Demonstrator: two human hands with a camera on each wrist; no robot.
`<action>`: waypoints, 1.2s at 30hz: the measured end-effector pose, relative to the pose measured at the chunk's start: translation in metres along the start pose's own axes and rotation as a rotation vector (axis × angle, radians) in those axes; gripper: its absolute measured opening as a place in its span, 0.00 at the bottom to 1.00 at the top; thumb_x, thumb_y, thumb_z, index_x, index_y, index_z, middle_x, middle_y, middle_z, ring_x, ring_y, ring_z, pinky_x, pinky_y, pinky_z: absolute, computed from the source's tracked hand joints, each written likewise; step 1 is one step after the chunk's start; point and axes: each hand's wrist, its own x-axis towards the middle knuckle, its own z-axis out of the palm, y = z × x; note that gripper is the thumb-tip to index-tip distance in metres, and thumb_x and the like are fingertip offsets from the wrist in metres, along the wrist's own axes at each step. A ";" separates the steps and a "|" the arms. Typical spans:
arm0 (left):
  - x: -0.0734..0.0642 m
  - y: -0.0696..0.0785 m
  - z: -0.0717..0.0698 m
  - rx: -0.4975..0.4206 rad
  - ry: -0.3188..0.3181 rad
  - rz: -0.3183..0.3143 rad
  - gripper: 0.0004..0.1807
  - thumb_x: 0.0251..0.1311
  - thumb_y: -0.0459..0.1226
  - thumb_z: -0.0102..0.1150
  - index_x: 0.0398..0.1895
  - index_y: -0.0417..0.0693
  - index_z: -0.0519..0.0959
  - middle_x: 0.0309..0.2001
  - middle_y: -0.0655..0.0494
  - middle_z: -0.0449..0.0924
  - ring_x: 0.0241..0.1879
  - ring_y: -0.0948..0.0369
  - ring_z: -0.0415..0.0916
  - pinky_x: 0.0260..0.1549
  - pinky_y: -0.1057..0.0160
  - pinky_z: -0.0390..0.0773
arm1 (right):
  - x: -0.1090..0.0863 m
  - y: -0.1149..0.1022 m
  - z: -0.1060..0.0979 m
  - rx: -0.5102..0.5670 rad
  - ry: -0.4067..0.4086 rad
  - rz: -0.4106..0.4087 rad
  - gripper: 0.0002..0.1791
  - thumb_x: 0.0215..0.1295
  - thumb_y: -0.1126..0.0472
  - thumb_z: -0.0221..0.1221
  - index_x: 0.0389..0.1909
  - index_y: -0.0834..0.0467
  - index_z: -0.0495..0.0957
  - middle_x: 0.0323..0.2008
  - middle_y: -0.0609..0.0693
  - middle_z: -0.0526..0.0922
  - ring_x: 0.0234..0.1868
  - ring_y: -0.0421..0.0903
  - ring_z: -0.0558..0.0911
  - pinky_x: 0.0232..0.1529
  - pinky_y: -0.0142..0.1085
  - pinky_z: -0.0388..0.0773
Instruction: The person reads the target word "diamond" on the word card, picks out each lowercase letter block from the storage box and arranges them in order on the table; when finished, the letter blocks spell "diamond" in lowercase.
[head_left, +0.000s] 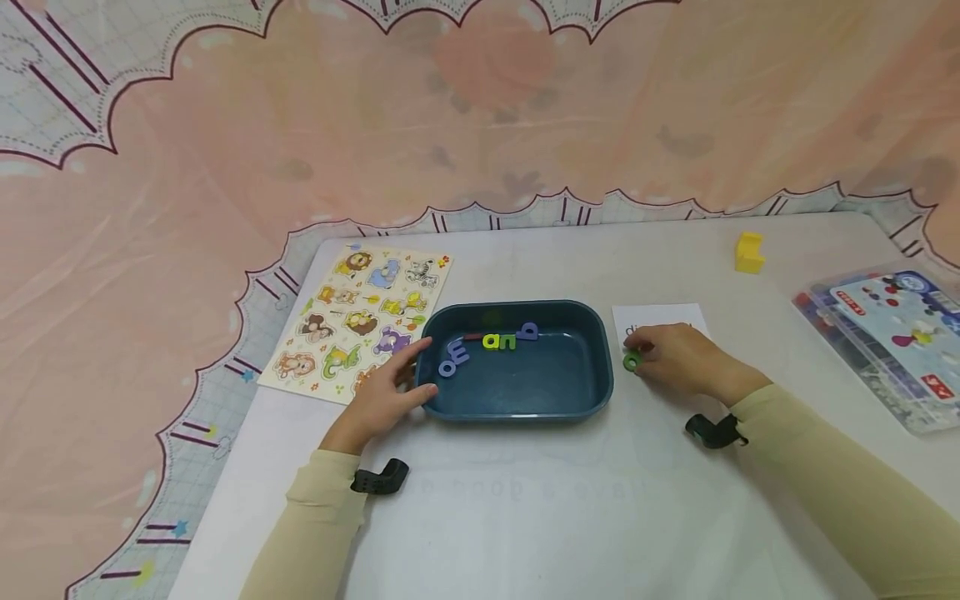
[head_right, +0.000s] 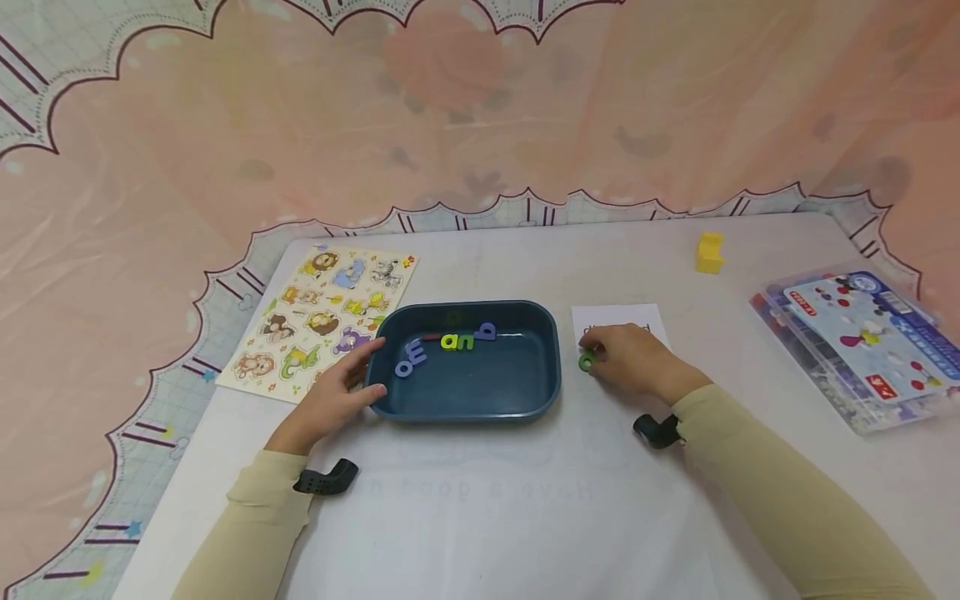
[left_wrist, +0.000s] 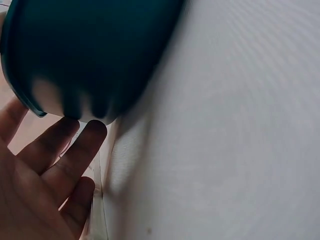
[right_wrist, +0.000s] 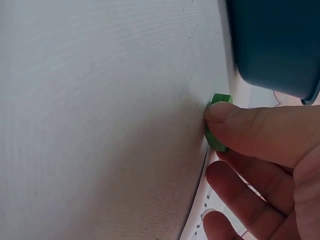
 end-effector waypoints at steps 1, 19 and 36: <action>0.000 0.000 0.000 -0.002 -0.001 -0.003 0.40 0.64 0.43 0.66 0.78 0.57 0.60 0.75 0.41 0.58 0.72 0.41 0.58 0.68 0.39 0.57 | 0.000 0.000 0.000 0.003 0.000 -0.002 0.17 0.64 0.67 0.63 0.53 0.66 0.80 0.46 0.57 0.85 0.49 0.56 0.81 0.54 0.55 0.77; 0.000 -0.001 0.002 -0.026 -0.002 -0.005 0.41 0.65 0.43 0.66 0.78 0.58 0.59 0.74 0.41 0.59 0.72 0.41 0.57 0.68 0.38 0.55 | -0.001 0.001 -0.003 -0.002 0.011 -0.016 0.21 0.64 0.65 0.62 0.58 0.66 0.78 0.53 0.61 0.82 0.56 0.60 0.79 0.58 0.59 0.73; -0.001 0.000 0.002 -0.014 0.000 -0.010 0.41 0.64 0.45 0.66 0.78 0.60 0.58 0.74 0.42 0.59 0.72 0.42 0.58 0.68 0.38 0.56 | 0.001 -0.048 -0.055 -0.074 0.145 -0.164 0.27 0.65 0.62 0.67 0.64 0.63 0.75 0.56 0.63 0.81 0.57 0.61 0.78 0.58 0.57 0.74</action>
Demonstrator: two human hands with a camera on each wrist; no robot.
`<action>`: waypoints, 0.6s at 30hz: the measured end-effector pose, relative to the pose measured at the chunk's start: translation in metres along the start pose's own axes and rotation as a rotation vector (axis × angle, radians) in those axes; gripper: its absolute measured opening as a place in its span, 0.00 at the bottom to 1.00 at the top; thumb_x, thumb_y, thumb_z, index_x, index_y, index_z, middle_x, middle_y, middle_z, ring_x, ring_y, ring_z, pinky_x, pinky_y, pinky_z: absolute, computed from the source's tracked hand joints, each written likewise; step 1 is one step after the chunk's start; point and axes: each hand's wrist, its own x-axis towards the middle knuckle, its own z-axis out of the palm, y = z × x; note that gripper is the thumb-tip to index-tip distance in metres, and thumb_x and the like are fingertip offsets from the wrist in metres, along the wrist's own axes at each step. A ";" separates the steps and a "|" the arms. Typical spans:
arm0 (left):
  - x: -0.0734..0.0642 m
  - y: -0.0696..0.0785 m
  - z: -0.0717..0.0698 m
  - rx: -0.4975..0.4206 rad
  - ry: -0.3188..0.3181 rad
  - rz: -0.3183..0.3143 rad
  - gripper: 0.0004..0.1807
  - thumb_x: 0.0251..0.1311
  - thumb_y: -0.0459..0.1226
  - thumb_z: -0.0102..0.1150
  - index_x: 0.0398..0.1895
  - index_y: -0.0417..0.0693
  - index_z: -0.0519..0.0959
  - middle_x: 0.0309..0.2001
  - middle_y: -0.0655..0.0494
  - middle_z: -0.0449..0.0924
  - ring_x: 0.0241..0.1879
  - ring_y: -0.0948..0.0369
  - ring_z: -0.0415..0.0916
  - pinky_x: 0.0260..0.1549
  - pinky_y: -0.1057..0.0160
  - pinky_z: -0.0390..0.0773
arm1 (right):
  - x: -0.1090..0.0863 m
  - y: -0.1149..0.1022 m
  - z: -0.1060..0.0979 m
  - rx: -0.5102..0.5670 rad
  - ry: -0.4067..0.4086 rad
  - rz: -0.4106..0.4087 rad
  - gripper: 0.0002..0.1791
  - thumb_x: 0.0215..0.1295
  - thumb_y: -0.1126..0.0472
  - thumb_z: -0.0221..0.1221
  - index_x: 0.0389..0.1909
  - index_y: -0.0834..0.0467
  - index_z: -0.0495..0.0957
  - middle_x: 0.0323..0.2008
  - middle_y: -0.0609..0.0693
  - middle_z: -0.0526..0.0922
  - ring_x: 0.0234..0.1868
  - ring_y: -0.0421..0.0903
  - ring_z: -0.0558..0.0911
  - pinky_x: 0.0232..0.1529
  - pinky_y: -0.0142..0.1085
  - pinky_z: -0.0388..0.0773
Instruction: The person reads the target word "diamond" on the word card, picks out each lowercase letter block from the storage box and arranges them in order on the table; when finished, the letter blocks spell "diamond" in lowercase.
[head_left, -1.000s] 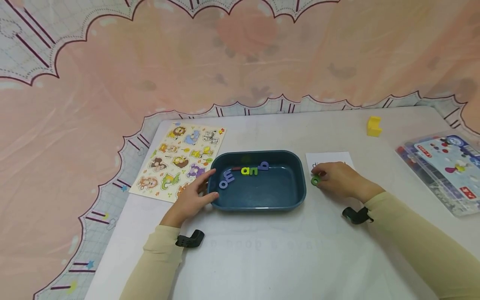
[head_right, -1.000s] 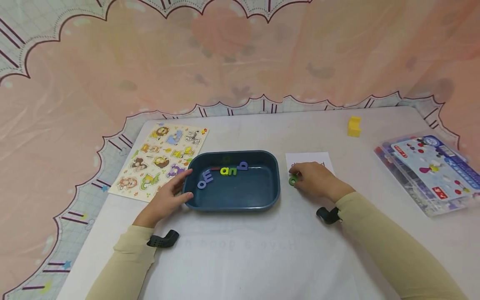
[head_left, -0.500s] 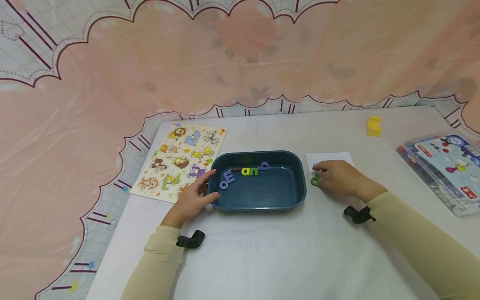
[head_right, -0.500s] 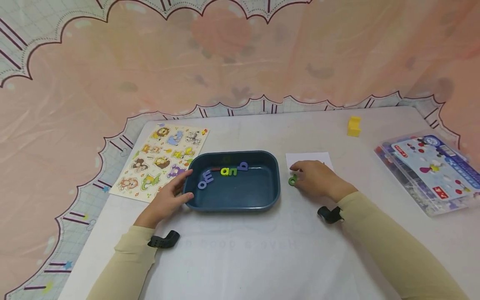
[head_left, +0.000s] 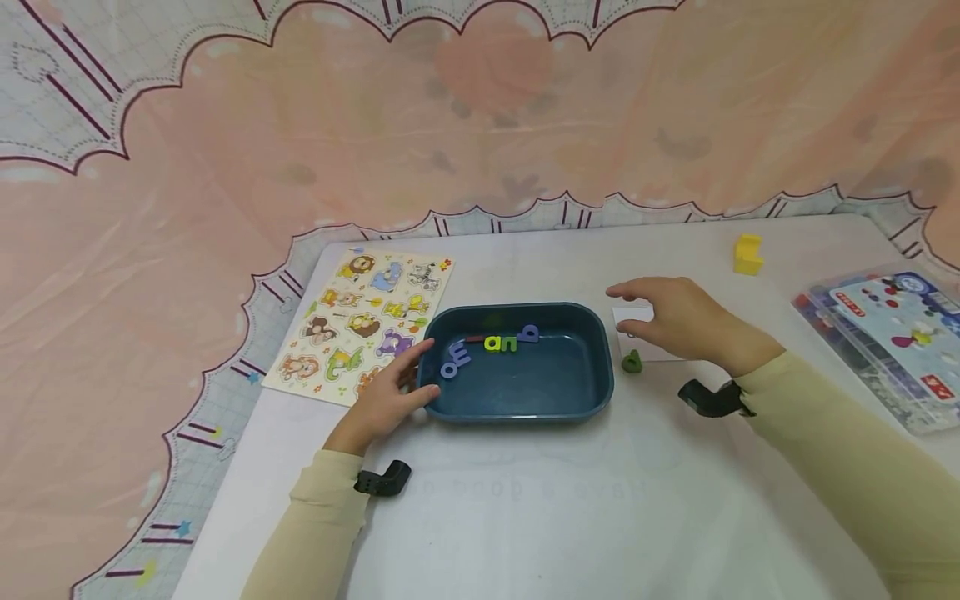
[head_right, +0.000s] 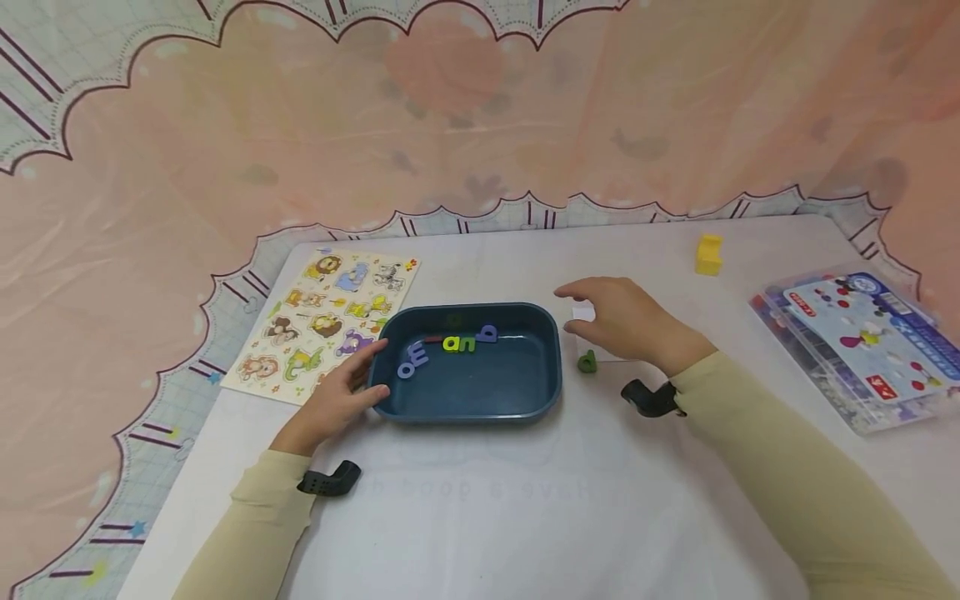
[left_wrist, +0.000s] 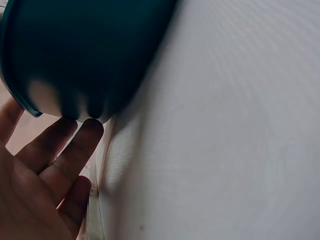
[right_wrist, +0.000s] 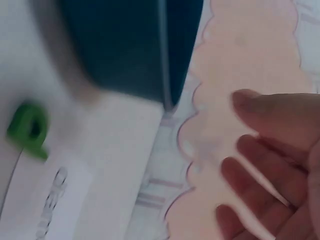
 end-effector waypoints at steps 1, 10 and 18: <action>0.000 0.000 0.000 -0.001 0.000 0.001 0.41 0.64 0.45 0.66 0.78 0.60 0.59 0.74 0.42 0.59 0.72 0.42 0.58 0.68 0.38 0.56 | 0.003 -0.004 0.001 0.001 0.011 -0.030 0.27 0.65 0.62 0.66 0.64 0.63 0.75 0.57 0.62 0.81 0.58 0.60 0.78 0.58 0.57 0.73; 0.000 0.000 0.000 -0.028 -0.010 0.013 0.41 0.65 0.44 0.66 0.78 0.58 0.58 0.74 0.41 0.60 0.71 0.42 0.59 0.68 0.37 0.55 | 0.035 -0.041 0.018 0.019 0.033 -0.186 0.26 0.65 0.61 0.67 0.63 0.63 0.77 0.60 0.58 0.80 0.62 0.56 0.77 0.62 0.52 0.72; -0.001 0.001 0.000 -0.029 -0.005 0.019 0.40 0.65 0.42 0.65 0.78 0.57 0.59 0.74 0.41 0.60 0.71 0.42 0.59 0.68 0.38 0.55 | 0.061 -0.067 0.035 0.023 -0.028 -0.257 0.25 0.66 0.60 0.66 0.62 0.63 0.77 0.59 0.57 0.80 0.61 0.54 0.78 0.64 0.49 0.71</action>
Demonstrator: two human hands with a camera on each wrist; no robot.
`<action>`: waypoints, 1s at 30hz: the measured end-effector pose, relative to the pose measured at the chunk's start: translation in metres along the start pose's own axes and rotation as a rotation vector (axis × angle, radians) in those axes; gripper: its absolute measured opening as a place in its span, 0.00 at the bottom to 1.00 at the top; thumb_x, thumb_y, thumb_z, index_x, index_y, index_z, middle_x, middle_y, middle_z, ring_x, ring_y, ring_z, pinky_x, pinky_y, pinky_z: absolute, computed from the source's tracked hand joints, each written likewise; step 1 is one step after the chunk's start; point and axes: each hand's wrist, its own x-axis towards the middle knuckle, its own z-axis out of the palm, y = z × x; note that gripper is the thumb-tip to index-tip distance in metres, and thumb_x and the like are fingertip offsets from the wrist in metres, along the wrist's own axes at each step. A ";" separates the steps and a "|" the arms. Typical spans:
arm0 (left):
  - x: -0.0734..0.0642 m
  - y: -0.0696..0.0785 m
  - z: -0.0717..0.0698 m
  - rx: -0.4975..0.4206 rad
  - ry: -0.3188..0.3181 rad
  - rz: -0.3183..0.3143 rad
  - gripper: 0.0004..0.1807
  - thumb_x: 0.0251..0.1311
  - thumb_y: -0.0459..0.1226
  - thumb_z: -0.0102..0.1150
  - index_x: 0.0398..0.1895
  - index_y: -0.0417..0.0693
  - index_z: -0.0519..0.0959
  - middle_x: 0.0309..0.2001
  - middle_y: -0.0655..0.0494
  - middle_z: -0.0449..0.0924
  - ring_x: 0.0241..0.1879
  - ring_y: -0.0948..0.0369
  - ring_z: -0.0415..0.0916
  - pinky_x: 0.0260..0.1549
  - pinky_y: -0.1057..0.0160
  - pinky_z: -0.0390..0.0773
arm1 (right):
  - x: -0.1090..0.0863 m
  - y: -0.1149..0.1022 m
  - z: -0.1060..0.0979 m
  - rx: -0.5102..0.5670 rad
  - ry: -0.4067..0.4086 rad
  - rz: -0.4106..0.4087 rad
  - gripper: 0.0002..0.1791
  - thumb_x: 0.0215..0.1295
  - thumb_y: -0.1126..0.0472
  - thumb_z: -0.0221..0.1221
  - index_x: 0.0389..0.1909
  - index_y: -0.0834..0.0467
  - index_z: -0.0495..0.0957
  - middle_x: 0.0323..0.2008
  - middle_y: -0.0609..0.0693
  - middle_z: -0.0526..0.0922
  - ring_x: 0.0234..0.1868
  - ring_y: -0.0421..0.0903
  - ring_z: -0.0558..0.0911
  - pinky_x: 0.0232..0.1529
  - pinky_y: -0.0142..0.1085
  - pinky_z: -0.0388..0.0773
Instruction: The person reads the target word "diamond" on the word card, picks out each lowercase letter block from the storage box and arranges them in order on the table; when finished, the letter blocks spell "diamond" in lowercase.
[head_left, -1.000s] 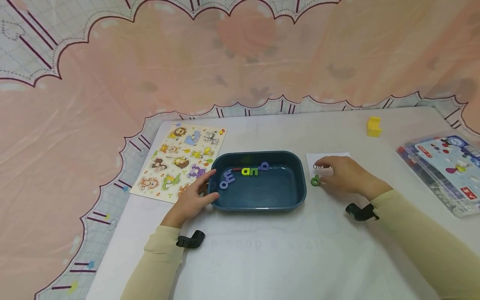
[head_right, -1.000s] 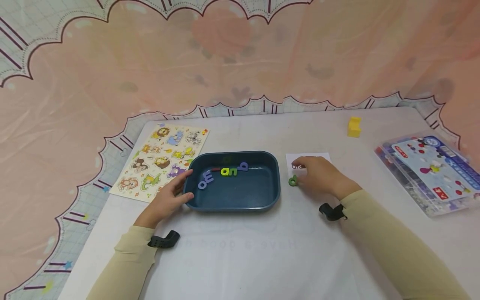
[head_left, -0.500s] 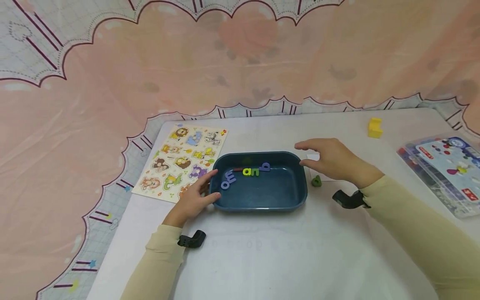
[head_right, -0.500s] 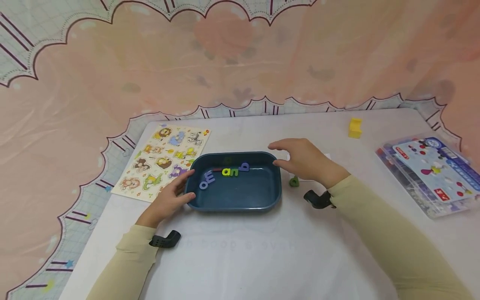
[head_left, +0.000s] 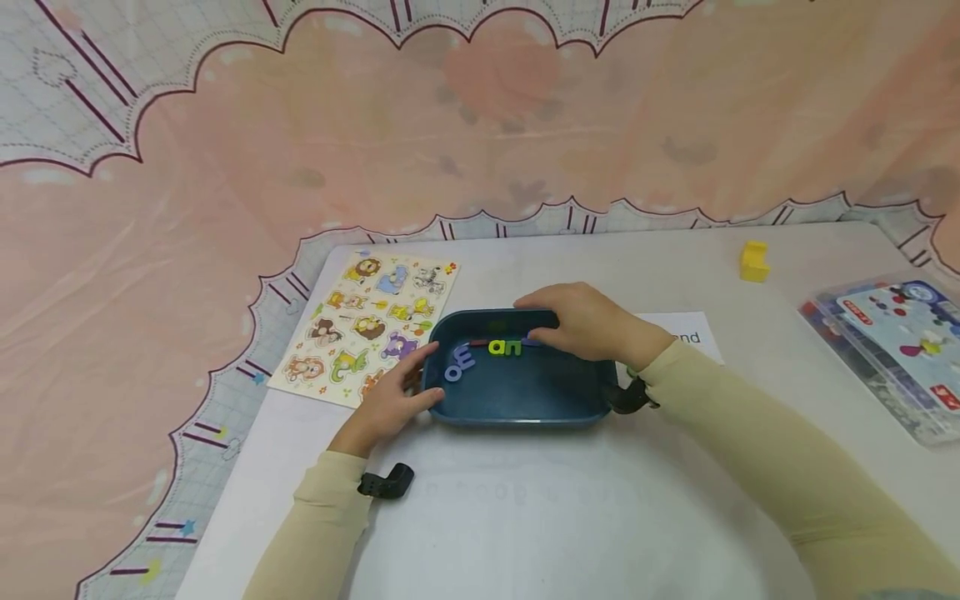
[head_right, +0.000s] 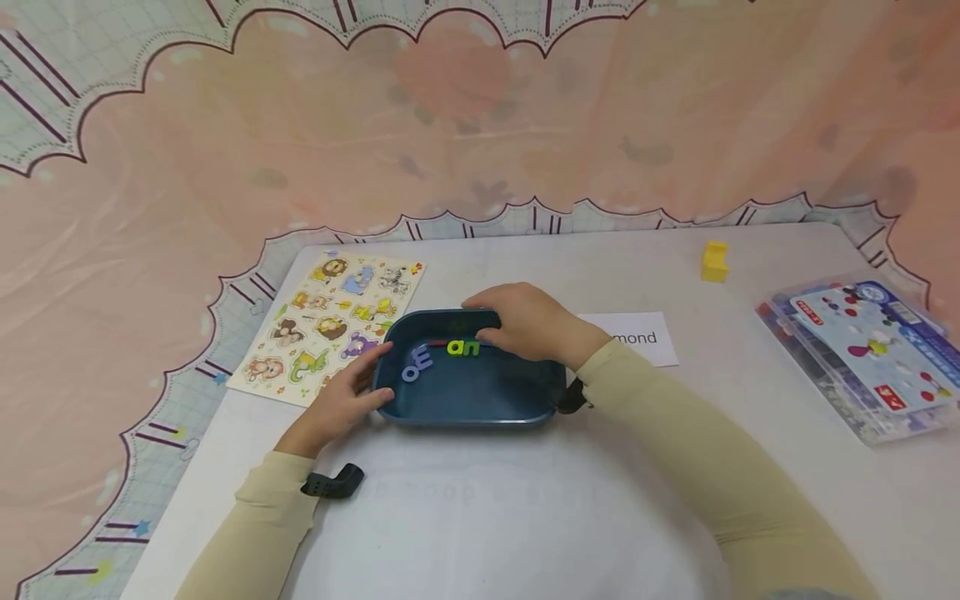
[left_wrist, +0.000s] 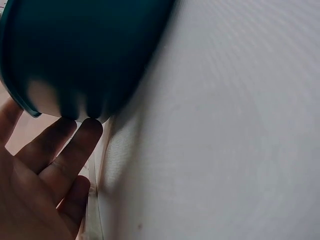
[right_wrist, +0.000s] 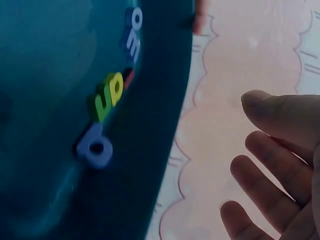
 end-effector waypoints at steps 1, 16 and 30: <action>0.000 0.000 0.000 -0.001 0.000 -0.001 0.40 0.65 0.42 0.65 0.78 0.57 0.59 0.74 0.41 0.60 0.71 0.42 0.59 0.68 0.38 0.55 | 0.004 -0.001 0.003 0.003 -0.007 -0.008 0.25 0.66 0.60 0.66 0.62 0.62 0.78 0.59 0.57 0.80 0.61 0.54 0.78 0.64 0.49 0.71; 0.000 -0.002 0.001 -0.016 0.000 0.015 0.40 0.65 0.42 0.65 0.78 0.57 0.59 0.72 0.40 0.62 0.71 0.42 0.60 0.68 0.38 0.56 | 0.040 -0.012 0.039 0.006 -0.155 0.021 0.25 0.69 0.58 0.64 0.65 0.58 0.76 0.63 0.54 0.78 0.65 0.52 0.74 0.67 0.47 0.67; -0.001 -0.002 0.001 -0.002 0.005 0.020 0.40 0.66 0.42 0.64 0.78 0.56 0.58 0.73 0.40 0.60 0.71 0.41 0.60 0.67 0.37 0.57 | 0.052 -0.006 0.062 0.009 -0.241 0.037 0.24 0.69 0.58 0.63 0.65 0.58 0.76 0.62 0.53 0.78 0.62 0.50 0.76 0.67 0.47 0.66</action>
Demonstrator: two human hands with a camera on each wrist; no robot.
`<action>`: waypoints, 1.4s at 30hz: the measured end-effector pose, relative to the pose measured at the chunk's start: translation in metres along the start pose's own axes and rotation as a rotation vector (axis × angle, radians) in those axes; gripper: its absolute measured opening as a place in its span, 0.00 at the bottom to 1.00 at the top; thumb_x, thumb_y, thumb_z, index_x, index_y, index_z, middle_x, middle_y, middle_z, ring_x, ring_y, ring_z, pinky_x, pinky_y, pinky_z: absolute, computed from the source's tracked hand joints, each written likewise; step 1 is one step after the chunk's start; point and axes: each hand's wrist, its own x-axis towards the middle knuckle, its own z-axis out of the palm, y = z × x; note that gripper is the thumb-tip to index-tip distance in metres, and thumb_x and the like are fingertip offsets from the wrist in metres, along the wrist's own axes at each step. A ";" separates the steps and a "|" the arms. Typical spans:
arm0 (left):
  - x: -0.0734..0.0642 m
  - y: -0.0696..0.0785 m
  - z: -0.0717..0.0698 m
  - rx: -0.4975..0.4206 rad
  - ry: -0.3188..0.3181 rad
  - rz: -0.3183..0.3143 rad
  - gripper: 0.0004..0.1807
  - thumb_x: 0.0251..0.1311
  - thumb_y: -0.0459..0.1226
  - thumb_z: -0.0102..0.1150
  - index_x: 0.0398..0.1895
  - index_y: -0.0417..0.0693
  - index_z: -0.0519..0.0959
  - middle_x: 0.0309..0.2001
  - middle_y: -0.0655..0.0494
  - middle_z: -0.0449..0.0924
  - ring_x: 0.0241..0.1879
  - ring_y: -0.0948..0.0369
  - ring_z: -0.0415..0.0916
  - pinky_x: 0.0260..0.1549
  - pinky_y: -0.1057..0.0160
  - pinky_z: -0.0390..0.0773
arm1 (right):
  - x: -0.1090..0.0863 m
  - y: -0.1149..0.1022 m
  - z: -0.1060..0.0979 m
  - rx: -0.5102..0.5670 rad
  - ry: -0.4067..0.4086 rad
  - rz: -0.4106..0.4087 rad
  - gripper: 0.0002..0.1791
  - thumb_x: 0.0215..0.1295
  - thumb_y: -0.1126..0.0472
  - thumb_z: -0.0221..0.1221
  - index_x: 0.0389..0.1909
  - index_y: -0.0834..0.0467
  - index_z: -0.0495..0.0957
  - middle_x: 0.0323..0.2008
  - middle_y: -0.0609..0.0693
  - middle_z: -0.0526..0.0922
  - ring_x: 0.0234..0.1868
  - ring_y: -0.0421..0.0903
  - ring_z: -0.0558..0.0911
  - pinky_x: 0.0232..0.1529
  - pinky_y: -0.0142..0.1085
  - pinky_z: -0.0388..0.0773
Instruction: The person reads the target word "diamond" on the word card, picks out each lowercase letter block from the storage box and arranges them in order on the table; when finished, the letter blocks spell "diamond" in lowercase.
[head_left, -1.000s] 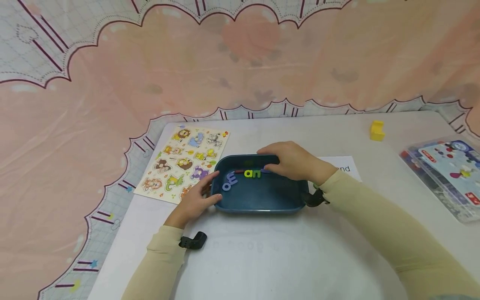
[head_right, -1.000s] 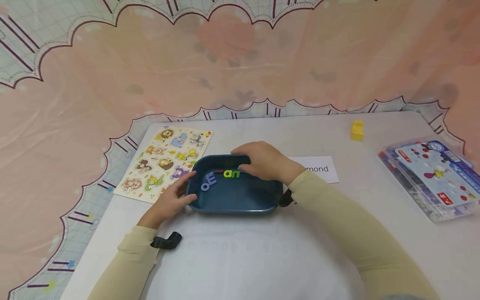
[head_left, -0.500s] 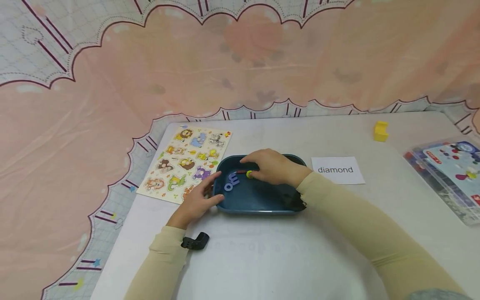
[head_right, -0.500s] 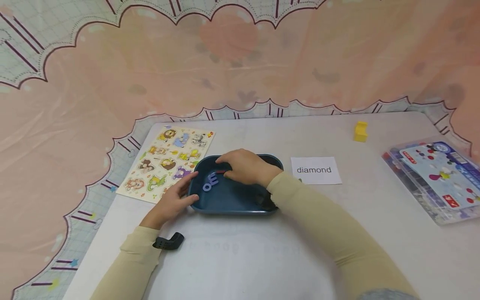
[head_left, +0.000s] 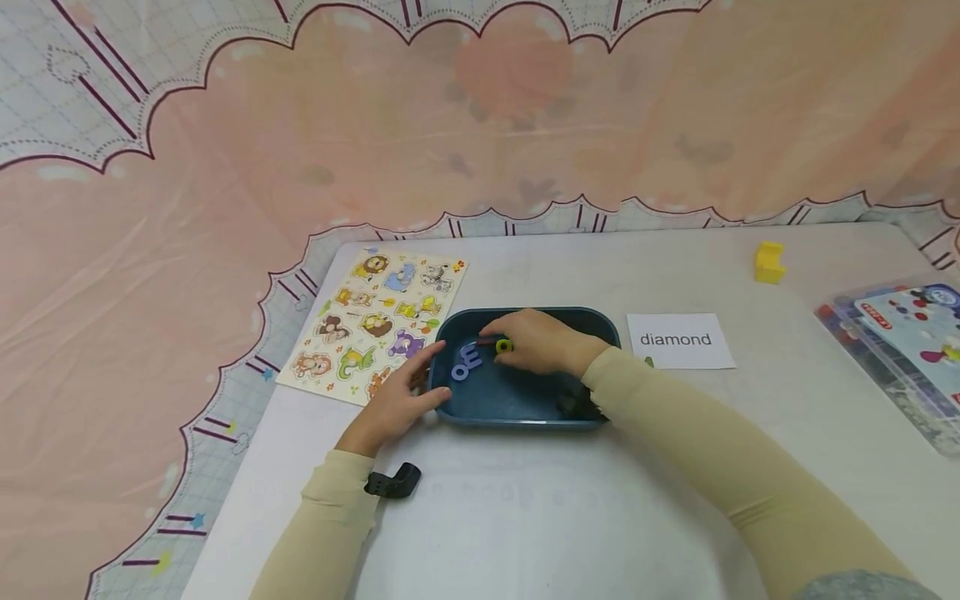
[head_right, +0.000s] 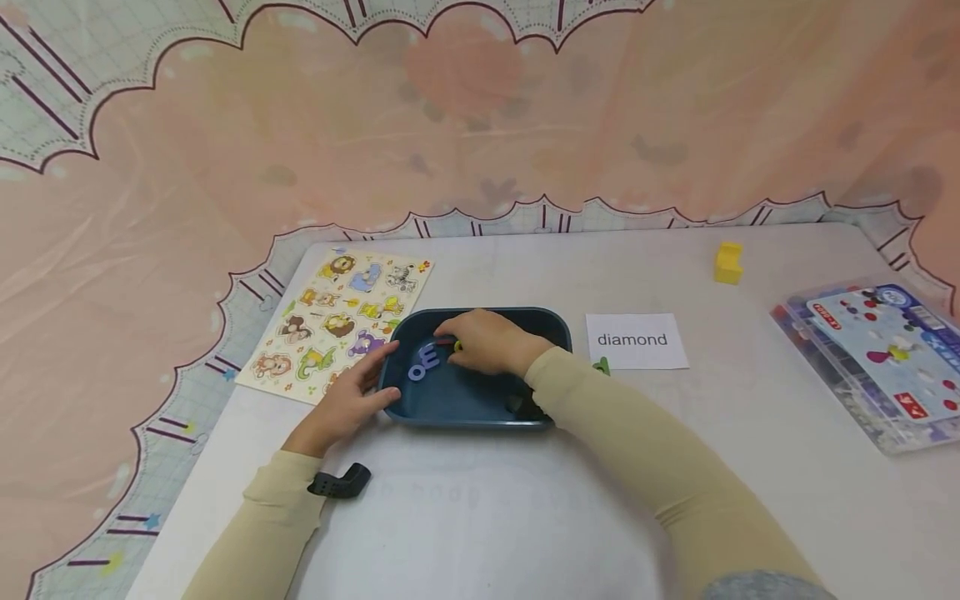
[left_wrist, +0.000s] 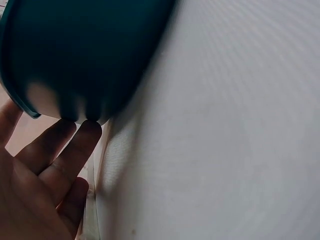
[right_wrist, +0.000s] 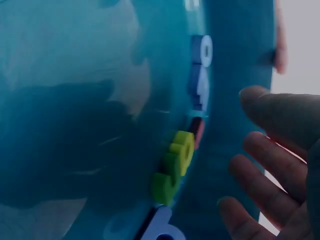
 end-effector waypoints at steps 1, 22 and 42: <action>0.000 0.000 0.000 0.001 -0.001 0.004 0.40 0.66 0.42 0.64 0.78 0.56 0.58 0.73 0.40 0.60 0.71 0.41 0.60 0.67 0.37 0.57 | 0.001 0.000 0.001 -0.002 -0.011 0.001 0.24 0.69 0.57 0.63 0.65 0.58 0.76 0.62 0.52 0.79 0.62 0.49 0.76 0.68 0.46 0.66; 0.000 0.000 -0.001 0.018 -0.001 -0.015 0.40 0.65 0.44 0.65 0.78 0.60 0.58 0.73 0.42 0.61 0.71 0.43 0.60 0.67 0.38 0.57 | 0.014 -0.003 0.013 -0.091 -0.127 0.049 0.29 0.69 0.56 0.64 0.69 0.60 0.71 0.64 0.56 0.76 0.64 0.51 0.75 0.68 0.45 0.65; 0.000 0.001 0.000 -0.003 -0.006 -0.011 0.40 0.66 0.42 0.65 0.78 0.57 0.58 0.74 0.42 0.60 0.71 0.42 0.59 0.68 0.38 0.56 | 0.012 -0.003 0.013 -0.057 -0.131 0.010 0.19 0.68 0.61 0.63 0.59 0.57 0.79 0.54 0.51 0.82 0.55 0.47 0.78 0.64 0.44 0.71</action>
